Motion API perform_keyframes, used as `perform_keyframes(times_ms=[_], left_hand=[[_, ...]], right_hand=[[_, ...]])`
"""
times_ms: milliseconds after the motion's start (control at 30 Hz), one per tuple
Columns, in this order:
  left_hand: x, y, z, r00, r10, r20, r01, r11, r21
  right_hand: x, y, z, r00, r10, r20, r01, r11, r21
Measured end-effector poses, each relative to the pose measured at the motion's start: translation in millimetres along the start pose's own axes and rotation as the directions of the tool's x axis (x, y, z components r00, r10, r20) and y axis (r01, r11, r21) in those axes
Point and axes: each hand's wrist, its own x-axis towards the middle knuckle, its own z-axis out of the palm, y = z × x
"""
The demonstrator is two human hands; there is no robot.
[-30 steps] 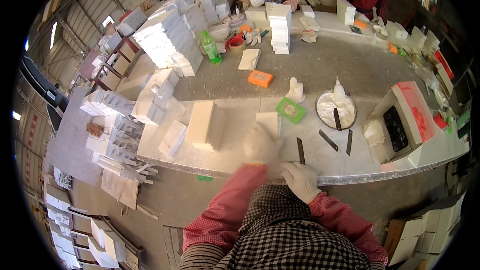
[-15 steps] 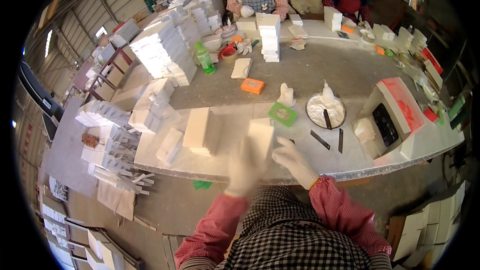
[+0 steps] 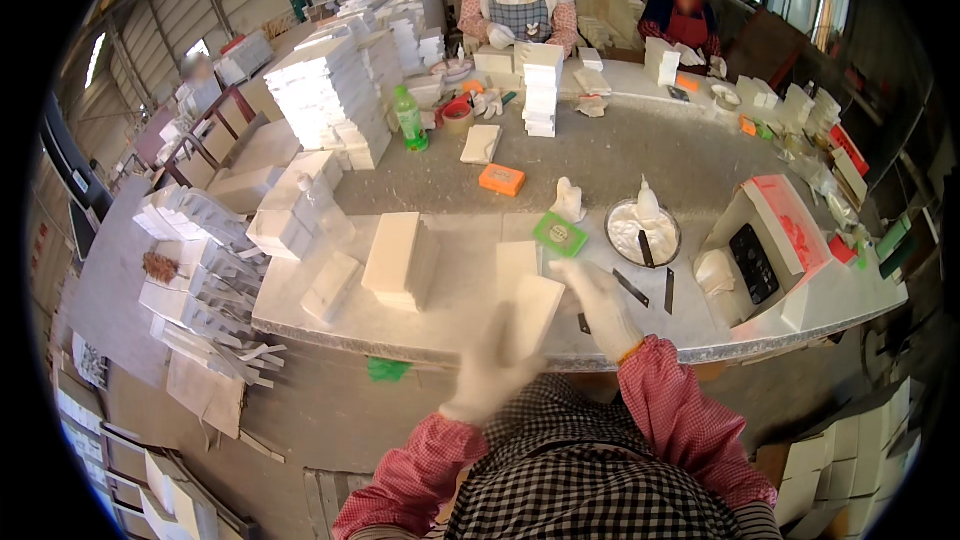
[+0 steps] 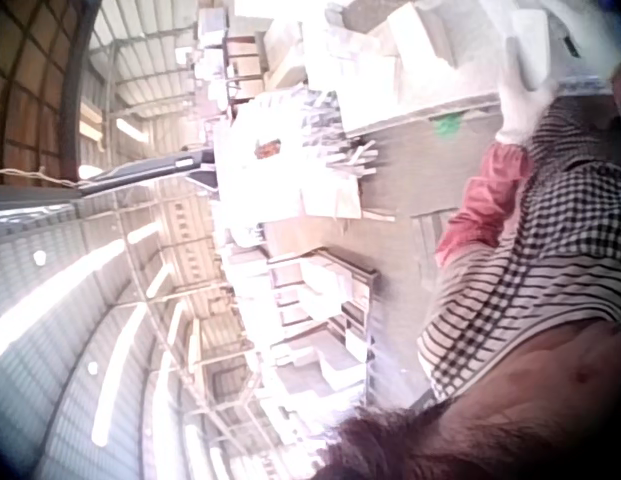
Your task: The person sands the edges of rectangular wooden blocks using a green sanding block. They handle the blocks one at a time, sanding multiple edges before stacking them. The person also walks to a nearby rack to retrieve more blocks and returns to the table to continue sanding.
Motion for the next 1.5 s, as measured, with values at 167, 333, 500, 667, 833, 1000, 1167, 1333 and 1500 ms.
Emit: perform_keyframes(times_ms=[167, 333, 500, 667, 833, 1000, 1167, 1333, 1500], left_hand=[[9, -6, 11, 0.939, 0.310, -0.151, -0.241, 0.902, 0.358], [18, 20, 13, 0.987, 0.152, -0.048, -0.123, 0.920, 0.373], [13, -25, 17, 0.995, 0.064, -0.074, -0.060, 0.997, 0.054], [18, -47, -2, 0.951, -0.275, 0.141, 0.307, 0.891, -0.334], [14, -56, 6, 0.897, -0.425, 0.126, 0.410, 0.689, -0.597], [19, -39, 5, 0.740, -0.521, 0.426, 0.622, 0.290, -0.727], [24, -20, -7, 0.681, -0.527, 0.508, 0.731, 0.456, -0.507], [23, -29, 4, 0.716, -0.569, 0.404, 0.670, 0.399, -0.625], [24, -28, 6, 0.712, -0.625, 0.322, 0.646, 0.402, -0.649]], right_hand=[[-18, 17, 1, 0.974, 0.226, -0.031, -0.217, 0.959, 0.180], [-32, 24, 19, 0.992, 0.114, 0.049, -0.120, 0.982, 0.144], [-28, 40, 1, 0.993, 0.116, 0.015, -0.116, 0.978, 0.174], [-18, 60, -12, 0.979, 0.202, -0.027, -0.189, 0.947, 0.259], [-6, 69, -3, 0.983, 0.184, 0.000, -0.166, 0.883, 0.439], [-2, 72, 3, 0.979, 0.197, 0.054, -0.194, 0.808, 0.556], [-3, 62, 9, 0.931, 0.353, 0.097, -0.343, 0.748, 0.568], [0, 65, 10, 0.926, 0.348, 0.148, -0.376, 0.802, 0.464], [-9, 69, 17, 0.949, 0.258, 0.182, -0.309, 0.877, 0.368]])
